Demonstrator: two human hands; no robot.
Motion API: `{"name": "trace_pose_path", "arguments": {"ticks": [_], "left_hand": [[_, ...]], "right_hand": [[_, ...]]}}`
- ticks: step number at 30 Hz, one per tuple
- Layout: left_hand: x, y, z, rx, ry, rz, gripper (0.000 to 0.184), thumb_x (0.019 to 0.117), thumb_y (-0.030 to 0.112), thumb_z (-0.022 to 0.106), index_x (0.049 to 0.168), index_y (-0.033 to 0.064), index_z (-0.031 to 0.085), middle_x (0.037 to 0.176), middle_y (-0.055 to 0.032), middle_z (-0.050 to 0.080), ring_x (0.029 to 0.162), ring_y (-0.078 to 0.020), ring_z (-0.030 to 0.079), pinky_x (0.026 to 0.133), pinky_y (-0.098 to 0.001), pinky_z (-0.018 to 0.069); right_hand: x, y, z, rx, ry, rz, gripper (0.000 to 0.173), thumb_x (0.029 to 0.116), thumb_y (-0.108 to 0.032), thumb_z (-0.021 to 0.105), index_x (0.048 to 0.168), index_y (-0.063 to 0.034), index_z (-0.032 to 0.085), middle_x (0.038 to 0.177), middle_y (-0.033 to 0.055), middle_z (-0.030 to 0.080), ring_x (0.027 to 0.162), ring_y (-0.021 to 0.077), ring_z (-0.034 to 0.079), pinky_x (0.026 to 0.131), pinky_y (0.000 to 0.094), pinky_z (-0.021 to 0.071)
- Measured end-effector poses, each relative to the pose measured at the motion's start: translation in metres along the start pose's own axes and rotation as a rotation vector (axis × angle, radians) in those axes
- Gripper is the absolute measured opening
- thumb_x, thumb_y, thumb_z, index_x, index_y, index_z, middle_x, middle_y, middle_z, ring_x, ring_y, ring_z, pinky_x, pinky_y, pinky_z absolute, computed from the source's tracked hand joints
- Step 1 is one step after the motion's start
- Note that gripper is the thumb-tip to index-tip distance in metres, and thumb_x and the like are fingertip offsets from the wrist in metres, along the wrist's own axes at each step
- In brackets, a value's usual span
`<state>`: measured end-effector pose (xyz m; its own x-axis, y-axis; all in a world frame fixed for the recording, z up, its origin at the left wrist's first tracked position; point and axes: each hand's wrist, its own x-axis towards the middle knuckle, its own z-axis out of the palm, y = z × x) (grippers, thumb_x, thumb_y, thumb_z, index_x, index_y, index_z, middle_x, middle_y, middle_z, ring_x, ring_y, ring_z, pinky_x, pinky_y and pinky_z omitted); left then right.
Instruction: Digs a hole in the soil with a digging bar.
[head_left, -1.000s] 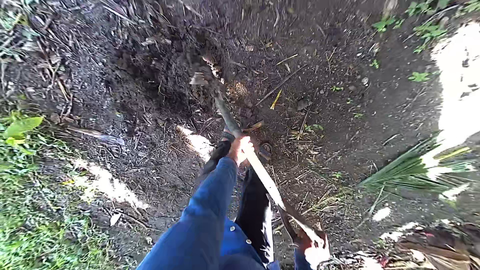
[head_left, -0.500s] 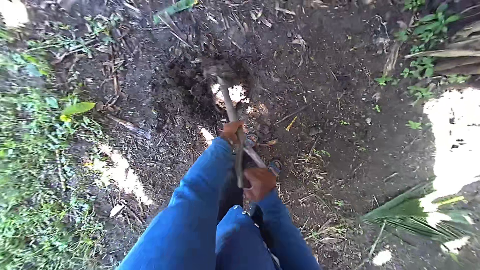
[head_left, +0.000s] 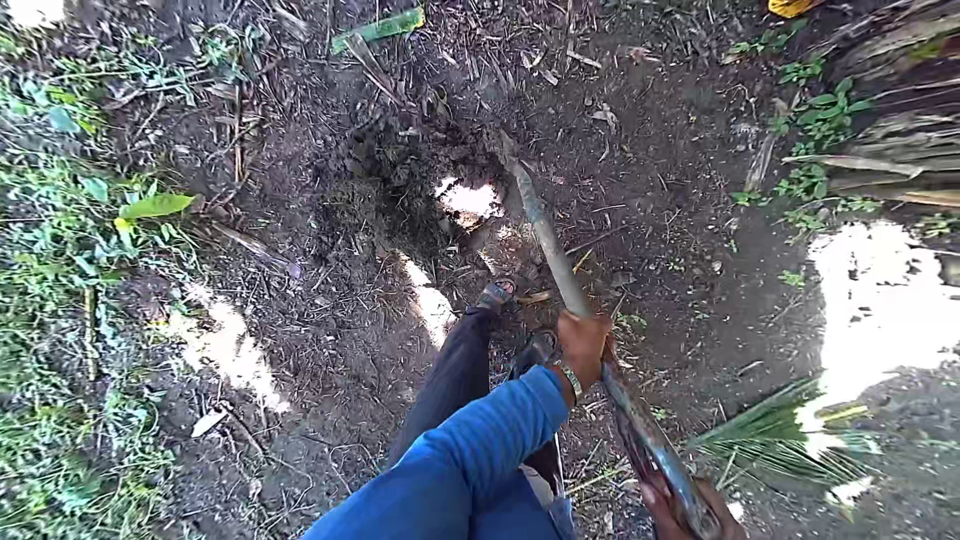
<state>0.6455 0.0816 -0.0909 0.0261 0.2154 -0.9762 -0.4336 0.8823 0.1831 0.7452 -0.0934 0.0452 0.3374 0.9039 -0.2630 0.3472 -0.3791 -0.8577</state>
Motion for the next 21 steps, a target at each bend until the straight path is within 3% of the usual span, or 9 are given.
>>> {"name": "trace_pose_path", "arguments": {"ticks": [4,7,10,13,16,19,21], "left_hand": [[-0.005,0.004,-0.043,-0.023,0.012,-0.040,0.026,0.0904,0.000,0.069,0.109,-0.0033,0.051,0.067,-0.0094,0.057,0.048,-0.0167,0.058,0.045,-0.0308,0.0540],[-0.003,-0.003,-0.093,0.031,0.091,-0.081,0.021,0.0900,0.001,0.068,0.105,-0.0026,0.054,0.067,-0.0086,0.057,0.049,-0.0170,0.057,0.046,-0.0317,0.0536],[0.005,-0.021,-0.131,0.096,0.215,-0.133,0.020,0.0871,0.000,0.071,0.098,-0.0022,0.055,0.065,-0.0082,0.057,0.048,-0.0161,0.057,0.046,-0.0302,0.0526],[0.016,-0.042,-0.157,0.142,0.269,-0.220,0.026,0.0829,0.002,0.076,0.100,-0.0029,0.057,0.071,-0.0102,0.059,0.053,-0.0176,0.058,0.051,-0.0324,0.0532],[0.027,-0.062,-0.168,0.003,0.144,-0.264,0.025,0.0871,0.007,0.075,0.104,-0.0017,0.059,0.076,-0.0121,0.062,0.059,-0.0207,0.061,0.055,-0.0361,0.0557],[0.039,-0.074,-0.166,-0.192,0.025,-0.196,0.008,0.0952,0.006,0.058,0.097,-0.0018,0.057,0.068,-0.0112,0.062,0.053,-0.0187,0.060,0.050,-0.0319,0.0539],[0.046,-0.081,-0.171,-0.252,-0.011,-0.170,0.009,0.1009,0.010,0.050,0.099,0.0012,0.053,0.067,-0.0076,0.057,0.051,-0.0166,0.057,0.048,-0.0298,0.0529]], "right_hand": [[-0.015,-0.016,0.029,-0.025,-0.123,0.013,0.018,0.0807,-0.026,0.085,0.091,-0.0212,0.071,0.078,-0.0121,0.072,0.068,-0.0039,0.067,0.062,0.0177,0.0594],[-0.036,-0.031,0.061,0.023,-0.225,0.168,0.020,0.0763,-0.017,0.084,0.085,-0.0099,0.067,0.072,-0.0081,0.070,0.066,-0.0037,0.065,0.061,0.0177,0.0581],[-0.050,-0.034,0.086,0.178,-0.190,0.407,0.025,0.0714,-0.008,0.082,0.090,-0.0046,0.066,0.073,-0.0060,0.070,0.063,0.0004,0.066,0.061,0.0196,0.0586],[-0.063,-0.014,0.107,0.631,-0.063,0.638,0.015,0.0748,-0.005,0.078,0.083,-0.0082,0.066,0.060,0.0019,0.064,0.049,0.0117,0.060,0.050,0.0294,0.0548],[-0.072,0.005,0.107,0.878,0.028,0.714,0.006,0.0826,-0.010,0.071,0.080,-0.0129,0.066,0.054,0.0002,0.059,0.046,0.0135,0.060,0.051,0.0331,0.0565],[-0.075,0.015,0.106,0.923,0.131,0.740,0.008,0.0875,-0.011,0.063,0.079,-0.0118,0.065,0.050,-0.0007,0.056,0.044,0.0133,0.060,0.048,0.0330,0.0571],[-0.086,0.018,0.108,0.955,0.149,0.774,0.017,0.0918,-0.013,0.058,0.076,-0.0131,0.064,0.051,-0.0015,0.055,0.043,0.0122,0.058,0.048,0.0325,0.0569]]}}
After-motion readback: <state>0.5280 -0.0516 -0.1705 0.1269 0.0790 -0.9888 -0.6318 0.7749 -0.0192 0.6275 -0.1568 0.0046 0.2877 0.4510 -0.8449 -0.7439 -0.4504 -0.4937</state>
